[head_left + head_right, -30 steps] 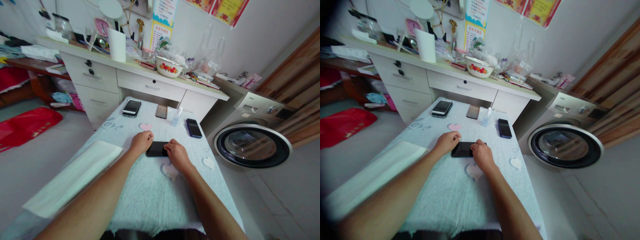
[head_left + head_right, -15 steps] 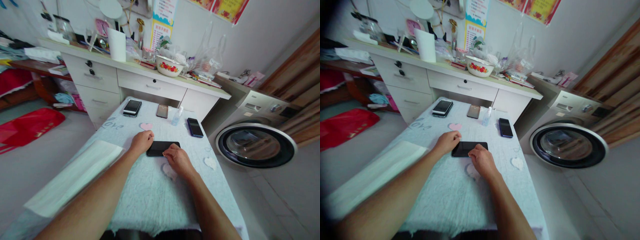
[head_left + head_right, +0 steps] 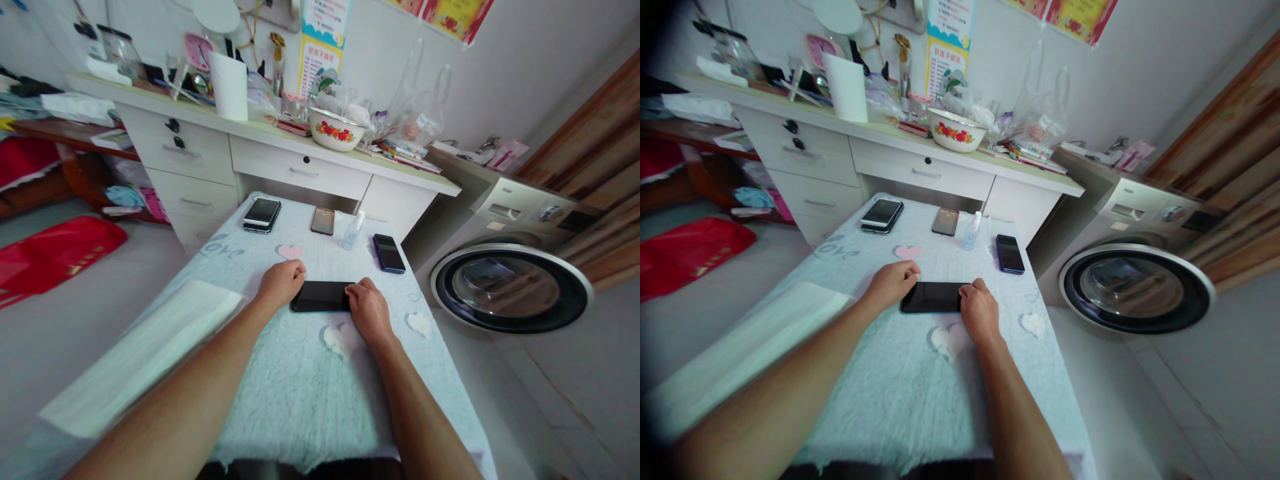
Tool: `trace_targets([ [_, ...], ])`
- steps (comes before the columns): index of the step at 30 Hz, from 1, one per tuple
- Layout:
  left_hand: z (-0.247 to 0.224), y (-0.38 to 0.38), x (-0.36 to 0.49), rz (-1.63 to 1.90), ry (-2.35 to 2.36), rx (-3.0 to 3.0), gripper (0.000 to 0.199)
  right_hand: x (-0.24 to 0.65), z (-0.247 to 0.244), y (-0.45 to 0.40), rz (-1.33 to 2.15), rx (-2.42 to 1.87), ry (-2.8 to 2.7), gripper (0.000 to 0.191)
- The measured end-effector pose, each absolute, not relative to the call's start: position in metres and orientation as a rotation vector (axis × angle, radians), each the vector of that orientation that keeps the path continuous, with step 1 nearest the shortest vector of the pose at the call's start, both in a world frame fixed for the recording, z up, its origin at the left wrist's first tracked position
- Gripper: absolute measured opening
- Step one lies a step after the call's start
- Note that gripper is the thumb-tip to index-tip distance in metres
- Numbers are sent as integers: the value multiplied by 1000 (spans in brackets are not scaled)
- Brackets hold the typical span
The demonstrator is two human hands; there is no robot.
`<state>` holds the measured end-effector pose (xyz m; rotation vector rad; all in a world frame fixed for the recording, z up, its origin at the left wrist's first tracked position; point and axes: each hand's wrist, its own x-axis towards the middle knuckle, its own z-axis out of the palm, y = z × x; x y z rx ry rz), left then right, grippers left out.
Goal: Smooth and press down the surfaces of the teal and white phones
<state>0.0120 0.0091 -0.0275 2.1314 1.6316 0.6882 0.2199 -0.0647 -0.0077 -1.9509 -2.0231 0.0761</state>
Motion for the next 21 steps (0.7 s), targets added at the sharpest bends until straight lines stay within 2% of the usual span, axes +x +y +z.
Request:
trace_targets([
  [21, -30, 10, 12, 712, 1620, 2141, 15, 200, -5, -81, 333, -1439, -2335, 18],
])
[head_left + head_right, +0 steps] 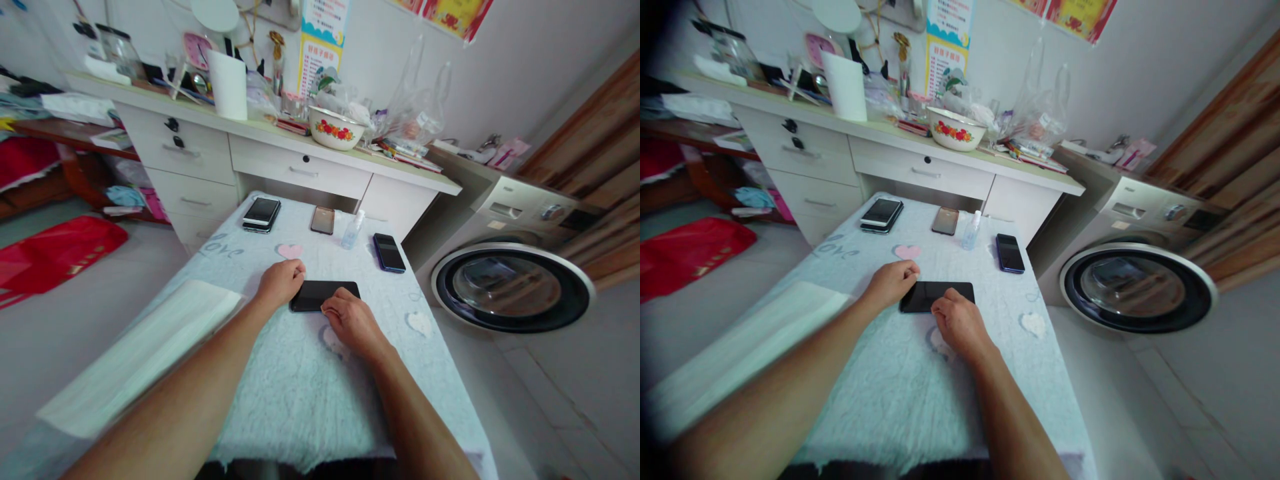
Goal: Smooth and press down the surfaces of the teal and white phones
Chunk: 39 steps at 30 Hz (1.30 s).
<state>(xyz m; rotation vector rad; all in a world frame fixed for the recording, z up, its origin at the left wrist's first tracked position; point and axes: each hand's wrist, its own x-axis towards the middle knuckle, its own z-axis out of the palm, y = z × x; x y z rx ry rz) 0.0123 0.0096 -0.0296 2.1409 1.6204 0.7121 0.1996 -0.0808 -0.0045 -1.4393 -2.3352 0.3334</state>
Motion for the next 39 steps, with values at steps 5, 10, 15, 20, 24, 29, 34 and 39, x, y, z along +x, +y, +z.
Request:
trace_targets([
  [5, -29, 10, 12, 703, 1621, 2143, 15, 207, -4, -80, 396, -1476, -2321, 19],
  [10, -29, 10, 12, 709, 1624, 2142, 14, 221, -3, -78, 414, -1523, -2271, 21],
  [15, -29, 10, 12, 713, 1623, 2139, 14, 233, -4, -74, 379, -1615, -2207, 19],
  [20, -28, 10, 13, 693, 1637, 2140, 15, 239, -3, -72, 305, -1768, -2109, 19],
  [24, -27, 9, 13, 681, 1640, 2144, 16, 236, -3, -72, 273, -1784, -2072, 19],
  [29, -29, 9, 12, 689, 1632, 2135, 15, 224, -8, -73, 298, -1626, -2178, 20],
  [34, -28, 10, 13, 703, 1617, 2135, 15, 219, -9, -74, 313, -1529, -2241, 18],
  [39, -28, 9, 13, 688, 1616, 2134, 16, 222, -10, -71, 280, -1599, -2174, 21],
])
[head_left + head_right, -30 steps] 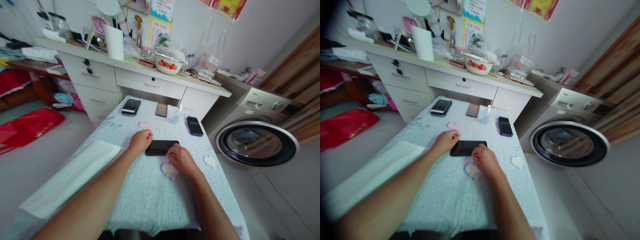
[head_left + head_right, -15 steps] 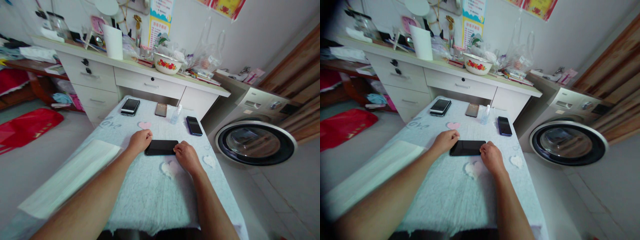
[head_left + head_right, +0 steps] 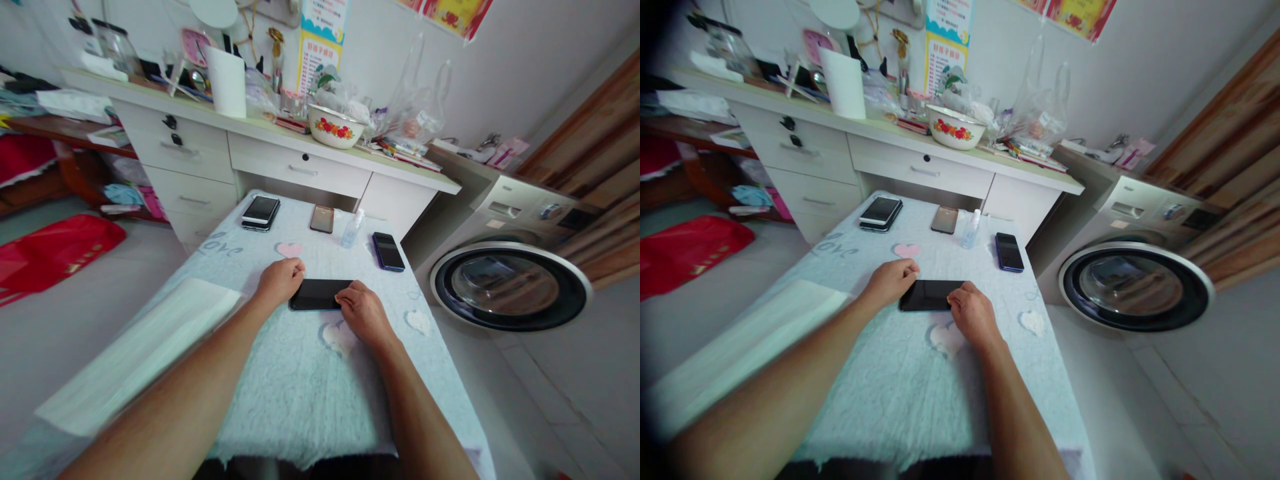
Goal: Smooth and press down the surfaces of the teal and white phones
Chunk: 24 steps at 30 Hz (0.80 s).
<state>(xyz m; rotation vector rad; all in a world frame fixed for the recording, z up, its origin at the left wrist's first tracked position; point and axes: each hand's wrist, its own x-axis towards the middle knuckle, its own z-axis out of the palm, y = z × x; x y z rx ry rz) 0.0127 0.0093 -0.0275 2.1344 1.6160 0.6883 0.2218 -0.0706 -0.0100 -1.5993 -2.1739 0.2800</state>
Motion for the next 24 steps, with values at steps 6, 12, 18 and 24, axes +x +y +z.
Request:
trace_targets([
  [6, -28, 9, 12, 693, 1621, 2139, 16, 231, -16, -62, 172, -1758, -2026, 21],
  [12, -28, 9, 12, 711, 1617, 2144, 16, 239, -20, -57, 95, -1864, -1898, 21],
  [18, -29, 9, 12, 702, 1614, 2142, 15, 244, -20, -54, 57, -1922, -1819, 21],
  [24, -28, 9, 12, 702, 1613, 2133, 15, 244, -23, -53, 76, -1880, -1849, 20],
])
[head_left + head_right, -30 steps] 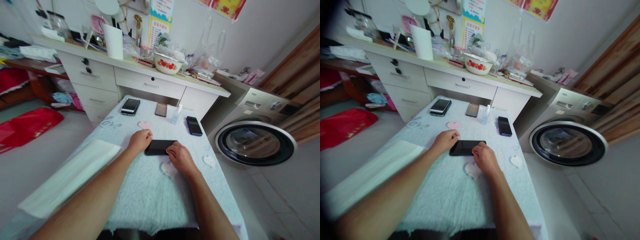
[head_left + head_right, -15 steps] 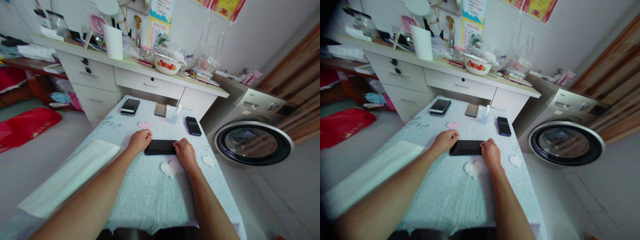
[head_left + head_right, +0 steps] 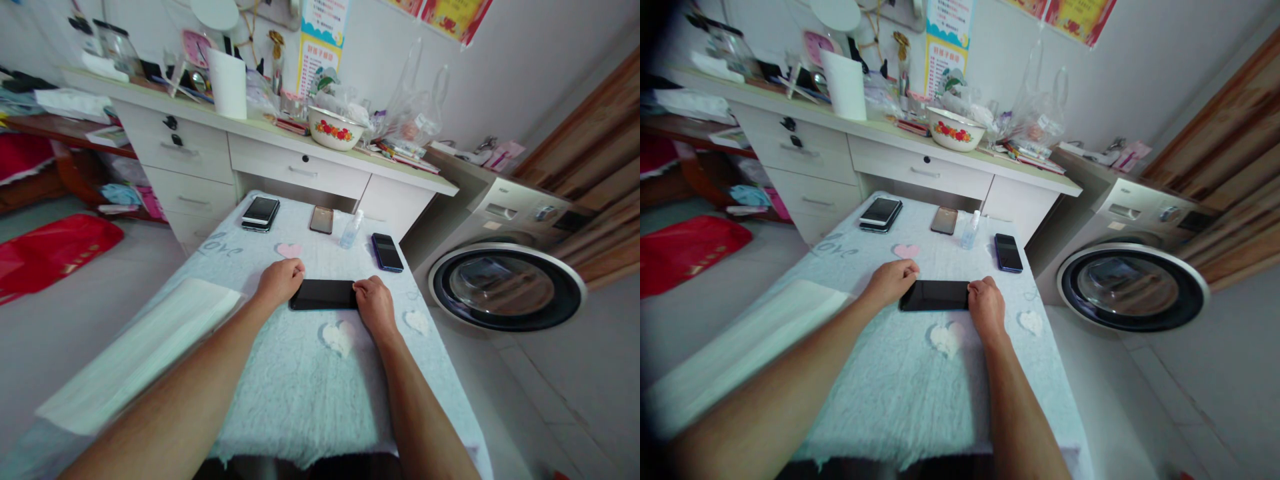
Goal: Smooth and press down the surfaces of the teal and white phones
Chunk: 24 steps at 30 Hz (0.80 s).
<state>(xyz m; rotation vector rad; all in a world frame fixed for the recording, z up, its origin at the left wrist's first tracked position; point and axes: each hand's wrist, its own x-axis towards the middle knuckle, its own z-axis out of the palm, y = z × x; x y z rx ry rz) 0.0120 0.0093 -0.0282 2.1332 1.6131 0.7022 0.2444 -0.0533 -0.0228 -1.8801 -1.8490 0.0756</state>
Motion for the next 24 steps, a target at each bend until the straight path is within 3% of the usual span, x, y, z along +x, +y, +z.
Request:
trace_targets([
  [17, -28, 9, 12, 687, 1623, 2129, 15, 225, -9, -71, 311, -1536, -2184, 21],
  [24, -28, 9, 12, 704, 1611, 2134, 15, 225, -10, -70, 306, -1583, -2140, 21],
])
